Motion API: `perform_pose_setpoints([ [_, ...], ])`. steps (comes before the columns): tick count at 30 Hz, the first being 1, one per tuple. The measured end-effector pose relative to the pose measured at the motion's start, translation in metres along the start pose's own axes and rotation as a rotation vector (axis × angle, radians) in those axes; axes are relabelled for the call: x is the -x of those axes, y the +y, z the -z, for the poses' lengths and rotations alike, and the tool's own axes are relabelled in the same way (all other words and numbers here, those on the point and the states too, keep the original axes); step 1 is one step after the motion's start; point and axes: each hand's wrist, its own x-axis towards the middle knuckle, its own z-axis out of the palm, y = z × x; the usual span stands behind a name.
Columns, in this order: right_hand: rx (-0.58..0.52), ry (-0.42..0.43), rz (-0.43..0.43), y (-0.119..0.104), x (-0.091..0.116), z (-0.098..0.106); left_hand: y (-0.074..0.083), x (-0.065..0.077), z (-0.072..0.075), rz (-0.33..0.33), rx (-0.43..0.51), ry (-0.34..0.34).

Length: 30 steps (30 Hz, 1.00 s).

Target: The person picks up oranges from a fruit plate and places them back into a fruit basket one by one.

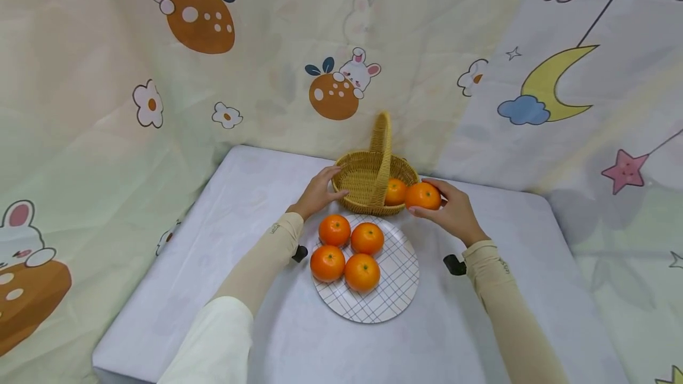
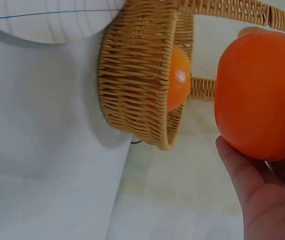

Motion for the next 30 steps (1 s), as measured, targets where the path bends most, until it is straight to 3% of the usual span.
perform_pose_setpoints([
  [12, -0.012, 0.011, -0.071, -0.003, -0.053, -0.013, 0.004, 0.002, 0.003, 0.016, -0.011, -0.026],
  [24, 0.077, 0.097, -0.071, -0.007, -0.092, -0.029, 0.001, 0.003, 0.003, 0.006, -0.027, -0.013],
  [30, 0.085, 0.074, -0.107, -0.003, -0.106, -0.035, 0.003, 0.001, 0.003, 0.011, -0.049, -0.042],
])
